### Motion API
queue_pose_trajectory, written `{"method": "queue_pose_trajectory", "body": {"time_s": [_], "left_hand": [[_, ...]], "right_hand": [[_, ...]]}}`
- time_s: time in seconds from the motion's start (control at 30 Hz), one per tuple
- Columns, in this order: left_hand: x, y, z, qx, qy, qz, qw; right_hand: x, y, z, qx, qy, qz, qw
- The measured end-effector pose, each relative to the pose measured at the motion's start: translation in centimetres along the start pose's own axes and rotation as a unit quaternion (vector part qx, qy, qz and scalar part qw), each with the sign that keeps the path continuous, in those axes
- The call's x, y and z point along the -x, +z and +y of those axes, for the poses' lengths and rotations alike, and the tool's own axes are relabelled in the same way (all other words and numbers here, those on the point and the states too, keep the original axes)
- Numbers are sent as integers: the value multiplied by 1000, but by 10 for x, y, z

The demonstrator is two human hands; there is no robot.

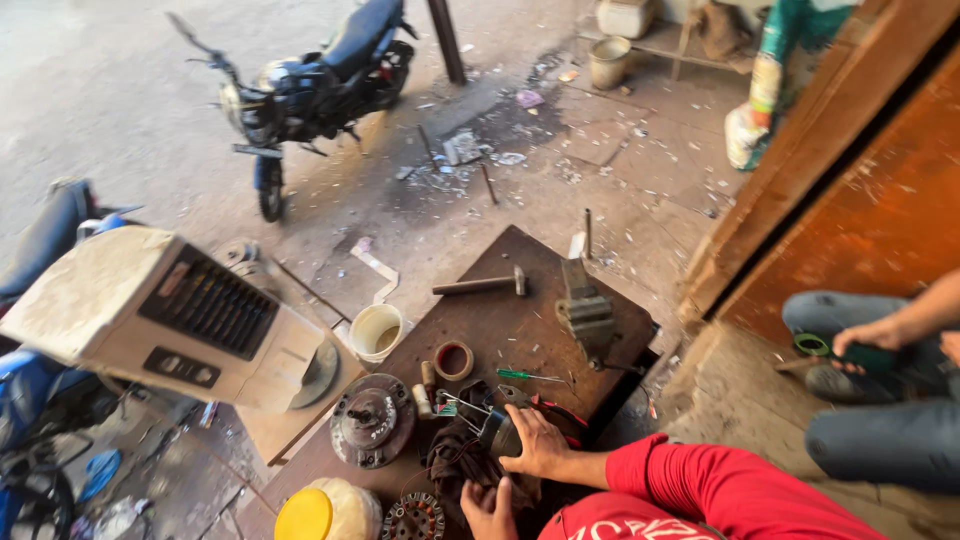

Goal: The person works on a cylindrical electrical component, using pliers to strip and twist wires, and applying tape to insulate connections. The person handles the component repeatedly, adjusting wires and securing them with tape.

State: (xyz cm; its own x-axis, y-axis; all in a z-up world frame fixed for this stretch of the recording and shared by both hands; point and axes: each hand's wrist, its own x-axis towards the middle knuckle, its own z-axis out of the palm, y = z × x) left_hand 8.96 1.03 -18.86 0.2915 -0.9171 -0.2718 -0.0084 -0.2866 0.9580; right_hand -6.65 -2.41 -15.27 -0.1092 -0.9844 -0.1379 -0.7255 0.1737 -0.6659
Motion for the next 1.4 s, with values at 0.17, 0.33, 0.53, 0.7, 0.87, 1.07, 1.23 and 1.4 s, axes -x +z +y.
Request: {"method": "queue_pose_trajectory", "body": {"time_s": [0.17, 0.33, 0.53, 0.7, 0.87, 1.07, 1.23, 1.4], "left_hand": [[-15, 8, 4, -317, 299, -11, 900], [-36, 26, 16, -368, 374, -34, 850], [-34, 36, 16, -296, 511, -70, 804], [-30, 38, 8, -282, 481, -31, 829], [-28, 43, 15, -292, 478, 5, 828], [-23, 44, 22, -323, 501, 5, 803], [-21, 38, 35, -342, 569, -7, 747], [-9, 44, 32, -406, 537, 30, 739]], "right_hand": [[3, -7, 0, 18, 3, -51, 999], [39, -45, 20, -10, -122, 49, 991], [121, -110, 85, -46, 93, 118, 988], [233, -166, 126, 31, 418, 110, 901], [284, -202, 131, -99, 464, -124, 872], [321, -255, 167, -154, 411, -9, 898], [388, -275, 200, 4, 338, 54, 940], [377, -255, 195, 12, 483, 87, 871]]}}
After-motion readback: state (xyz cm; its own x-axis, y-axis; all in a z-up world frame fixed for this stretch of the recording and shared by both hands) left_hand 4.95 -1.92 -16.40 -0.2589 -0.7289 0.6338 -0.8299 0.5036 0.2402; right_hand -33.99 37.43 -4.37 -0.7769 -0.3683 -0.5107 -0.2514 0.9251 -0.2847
